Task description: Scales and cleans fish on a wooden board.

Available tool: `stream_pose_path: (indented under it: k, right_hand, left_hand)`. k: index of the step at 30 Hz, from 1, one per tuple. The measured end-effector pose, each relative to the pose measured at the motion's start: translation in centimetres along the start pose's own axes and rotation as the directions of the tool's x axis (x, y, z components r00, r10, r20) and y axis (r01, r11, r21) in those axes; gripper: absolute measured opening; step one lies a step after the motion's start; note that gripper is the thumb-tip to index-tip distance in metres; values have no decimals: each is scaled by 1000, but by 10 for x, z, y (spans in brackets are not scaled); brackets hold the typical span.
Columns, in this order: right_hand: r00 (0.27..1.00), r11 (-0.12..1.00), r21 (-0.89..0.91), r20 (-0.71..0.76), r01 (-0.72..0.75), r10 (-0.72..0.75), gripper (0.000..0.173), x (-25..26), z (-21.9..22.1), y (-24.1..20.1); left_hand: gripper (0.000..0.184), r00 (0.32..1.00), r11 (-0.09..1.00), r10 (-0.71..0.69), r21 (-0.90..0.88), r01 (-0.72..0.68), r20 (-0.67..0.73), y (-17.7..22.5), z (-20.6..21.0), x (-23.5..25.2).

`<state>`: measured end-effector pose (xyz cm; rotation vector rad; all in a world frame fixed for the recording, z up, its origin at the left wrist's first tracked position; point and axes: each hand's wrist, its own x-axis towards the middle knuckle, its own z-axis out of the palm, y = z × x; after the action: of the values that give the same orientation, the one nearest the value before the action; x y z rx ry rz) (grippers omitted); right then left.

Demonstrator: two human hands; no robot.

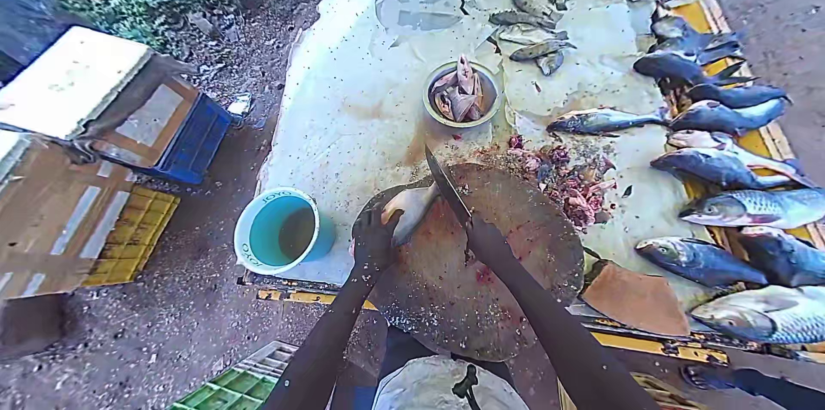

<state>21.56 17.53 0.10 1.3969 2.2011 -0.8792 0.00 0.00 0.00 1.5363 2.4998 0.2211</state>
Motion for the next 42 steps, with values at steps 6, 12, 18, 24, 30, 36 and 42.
stream_pose_path:
  k: [6,12,18,24,30,36,42]
  right_hand:
    - [998,998,13,32,60,-60,39,-15,12,5]
    - [994,976,189,-55,104,-95,38,36,-41,41]
    - [984,972,179,72,150,-165,38,-11,-17,41]
    - [995,942,334,-74,-42,71,37,-66,14,39]
    - [999,679,732,27,-52,47,35,-35,23,-10]
    - [999,936,351,16,-35,32,39,1,-2,-53]
    - [1000,903,429,-18,-10,19,38,25,-2,-73]
  left_hand:
    - [71,841,737,-501,-407,539,207,35,11,-56]
    - [103,756,552,-642,-608,571,127,9,25,-52]
    - [77,681,-97,-634,-912,399,366,-18,49,-59]
    - [81,816,-309,-412,-904,294,406,-1,31,8]
    - [73,843,512,-444,-685,518,305,25,15,39]
    - [74,879,738,-381,-478,477,288,20,1,20]
    - [81,884,790,-387,-400,465,262,26,6,10]
